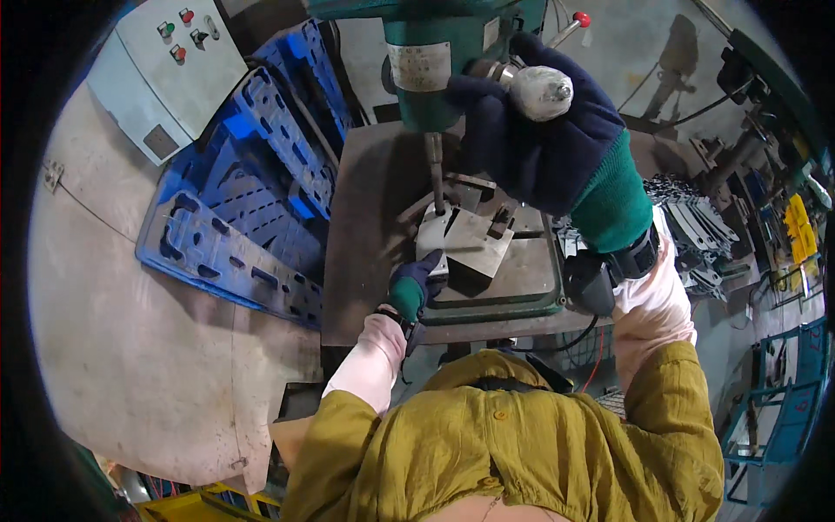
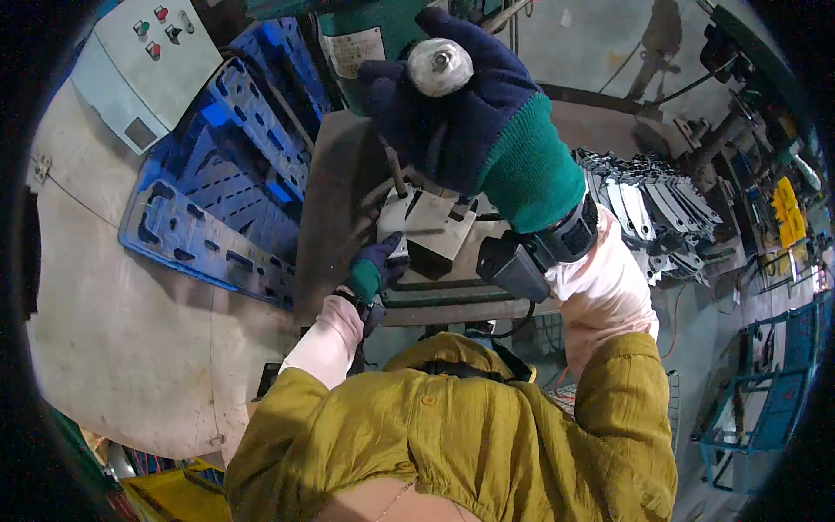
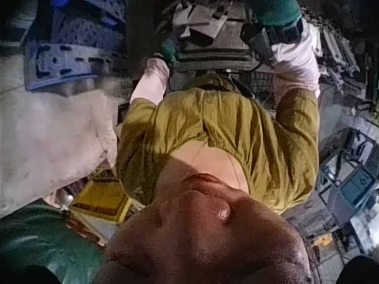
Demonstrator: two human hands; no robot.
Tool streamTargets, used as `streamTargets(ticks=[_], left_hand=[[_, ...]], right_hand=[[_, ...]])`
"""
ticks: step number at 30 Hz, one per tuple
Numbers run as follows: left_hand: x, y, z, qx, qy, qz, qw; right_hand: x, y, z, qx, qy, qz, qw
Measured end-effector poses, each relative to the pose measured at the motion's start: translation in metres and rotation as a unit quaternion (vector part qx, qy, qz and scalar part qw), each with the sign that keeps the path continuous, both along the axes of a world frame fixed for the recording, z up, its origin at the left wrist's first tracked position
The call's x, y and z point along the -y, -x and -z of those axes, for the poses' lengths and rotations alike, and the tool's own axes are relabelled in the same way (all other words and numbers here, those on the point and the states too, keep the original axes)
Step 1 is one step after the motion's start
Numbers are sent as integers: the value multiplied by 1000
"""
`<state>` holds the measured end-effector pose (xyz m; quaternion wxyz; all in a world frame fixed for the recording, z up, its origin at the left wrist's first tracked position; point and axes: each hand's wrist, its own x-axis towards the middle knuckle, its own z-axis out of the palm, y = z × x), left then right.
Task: Operating a drill press to bore holes into metal fabrication components.
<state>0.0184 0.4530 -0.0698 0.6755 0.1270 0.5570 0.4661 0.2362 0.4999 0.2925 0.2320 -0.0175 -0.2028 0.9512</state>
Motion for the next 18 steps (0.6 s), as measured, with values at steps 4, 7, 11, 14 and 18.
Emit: streamTargets(ticks=[4, 7, 11, 14, 18], left_hand=[[-2, 5, 7, -31, -1, 28, 999], [-4, 5, 11, -22, 14, 32, 999], [-2, 11, 22, 18, -12, 1, 1000], [4, -1, -2, -21, -33, -23, 999], [8, -8, -18, -39, -56, -37, 997]], right_hand=[[-7, -3, 3, -26, 56, -51, 997], [4, -1, 16, 20, 41, 62, 997], [14, 4, 59, -6, -44, 62, 997], [6, -5, 99, 47, -95, 56, 993], [-3, -13, 126, 207, -582, 255, 744]])
